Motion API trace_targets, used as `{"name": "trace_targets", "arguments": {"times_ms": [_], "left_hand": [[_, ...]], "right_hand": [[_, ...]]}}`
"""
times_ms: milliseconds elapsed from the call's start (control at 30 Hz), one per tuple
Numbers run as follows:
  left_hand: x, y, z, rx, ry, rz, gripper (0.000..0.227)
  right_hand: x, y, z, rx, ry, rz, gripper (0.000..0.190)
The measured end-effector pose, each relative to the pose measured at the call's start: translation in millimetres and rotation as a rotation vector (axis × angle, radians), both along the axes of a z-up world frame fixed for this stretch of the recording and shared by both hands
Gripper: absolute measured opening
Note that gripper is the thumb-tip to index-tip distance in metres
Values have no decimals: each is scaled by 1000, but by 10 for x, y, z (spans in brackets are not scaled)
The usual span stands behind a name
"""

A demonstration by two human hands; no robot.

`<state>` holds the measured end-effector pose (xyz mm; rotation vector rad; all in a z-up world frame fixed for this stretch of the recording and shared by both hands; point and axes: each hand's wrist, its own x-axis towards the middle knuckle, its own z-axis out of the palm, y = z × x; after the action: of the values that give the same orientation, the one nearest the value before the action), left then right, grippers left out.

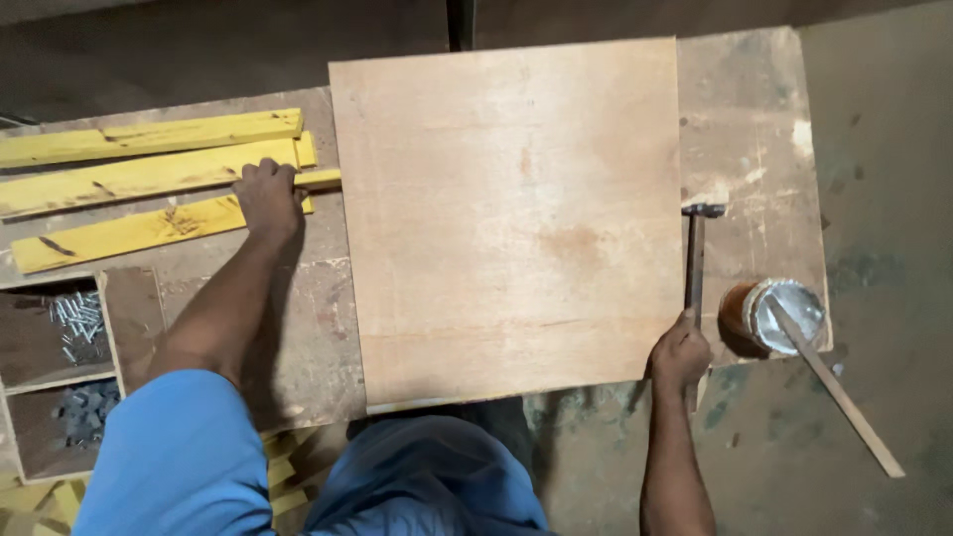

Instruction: The person applies glue to a wooden strip using a brush and then hammers the strip onto the edge of a large wooden board on a workbench.

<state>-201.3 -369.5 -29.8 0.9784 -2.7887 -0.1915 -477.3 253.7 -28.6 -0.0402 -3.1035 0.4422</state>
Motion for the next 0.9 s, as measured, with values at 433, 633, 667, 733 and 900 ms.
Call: {"name": "trace_targets", "arguments": {"times_ms": [433,633,667,733,900], "left_hand": [[-408,332,-133,289,479,149,32],[597,1336,74,403,404,165,20],[807,1536,103,601,367,255,25],[1161,1924,172,824,325,323,32],[1653,2577,548,1056,189,132,65]], "right_hand": [[38,-40,96,-60,-22,-31,66],[-28,-193,175,-24,40,14,65],[11,-181,197,-23,-42,-58,69],[71,-183,205,-16,-99,-86,71],[8,-154,184,21,15,143,66]]}}
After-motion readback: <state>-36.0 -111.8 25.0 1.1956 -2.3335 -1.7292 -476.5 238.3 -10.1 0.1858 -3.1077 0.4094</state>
